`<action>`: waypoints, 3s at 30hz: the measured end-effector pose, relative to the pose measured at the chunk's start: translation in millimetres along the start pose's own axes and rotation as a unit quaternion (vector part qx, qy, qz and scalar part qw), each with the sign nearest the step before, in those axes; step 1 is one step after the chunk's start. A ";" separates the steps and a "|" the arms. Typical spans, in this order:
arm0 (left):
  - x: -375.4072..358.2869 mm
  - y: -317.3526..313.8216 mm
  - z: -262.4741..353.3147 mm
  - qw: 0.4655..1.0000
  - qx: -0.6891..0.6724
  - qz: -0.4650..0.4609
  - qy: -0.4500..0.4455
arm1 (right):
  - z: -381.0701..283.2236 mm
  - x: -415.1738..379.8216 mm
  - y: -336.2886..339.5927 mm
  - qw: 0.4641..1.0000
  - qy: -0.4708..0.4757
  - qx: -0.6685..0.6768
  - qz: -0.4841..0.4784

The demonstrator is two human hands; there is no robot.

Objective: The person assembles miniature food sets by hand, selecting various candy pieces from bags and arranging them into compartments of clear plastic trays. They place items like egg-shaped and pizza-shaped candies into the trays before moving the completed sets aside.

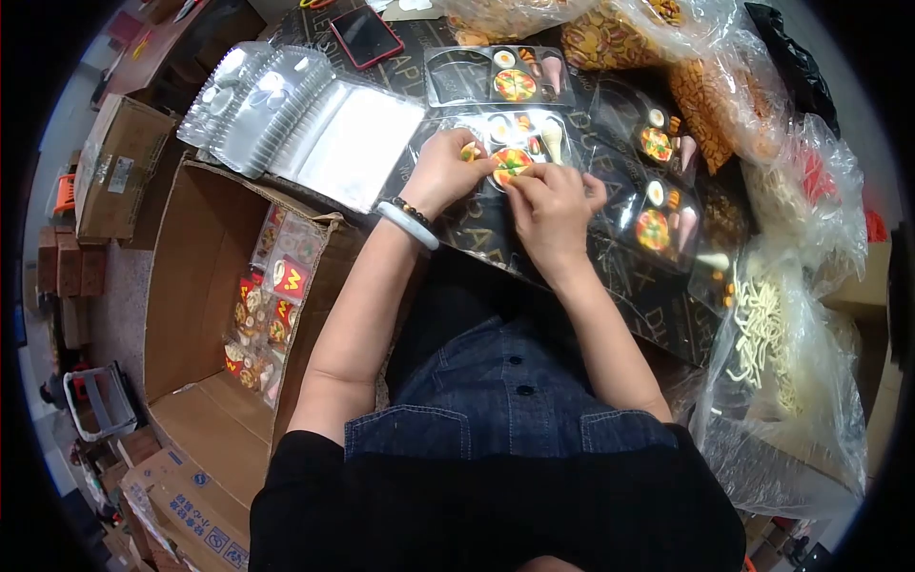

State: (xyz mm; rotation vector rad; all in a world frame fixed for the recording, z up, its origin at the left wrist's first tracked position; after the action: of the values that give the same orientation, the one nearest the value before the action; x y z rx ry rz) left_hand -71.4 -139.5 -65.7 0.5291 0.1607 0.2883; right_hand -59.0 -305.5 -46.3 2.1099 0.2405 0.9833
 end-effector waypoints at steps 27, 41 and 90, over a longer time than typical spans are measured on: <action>3.1 1.1 -1.3 0.995 -0.083 -0.053 0.033 | 12.1 -3.1 3.2 0.998 0.001 -0.034 -0.049; 125.2 47.6 77.6 0.987 -0.108 0.103 -0.059 | 29.5 9.7 61.7 0.994 -0.072 0.076 -0.018; 400.8 29.2 102.2 0.934 0.125 -0.215 -0.256 | 81.0 79.9 76.6 0.980 -0.135 0.043 -0.138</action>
State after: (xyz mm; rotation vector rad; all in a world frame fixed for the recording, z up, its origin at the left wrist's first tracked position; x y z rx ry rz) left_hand 324.5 -39.1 5.8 0.7872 -0.1983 -0.3072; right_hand 42.5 -367.3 22.3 2.1880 0.4299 0.5260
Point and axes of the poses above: each hand's wrist, its own x-axis towards the middle knuckle, its own y-axis out of the back of the hand, z = x × y, the point moved 2 cm from there along x, towards the middle knuckle, and after that the axes turned 3 degrees about -y, right-handed, at the moved point
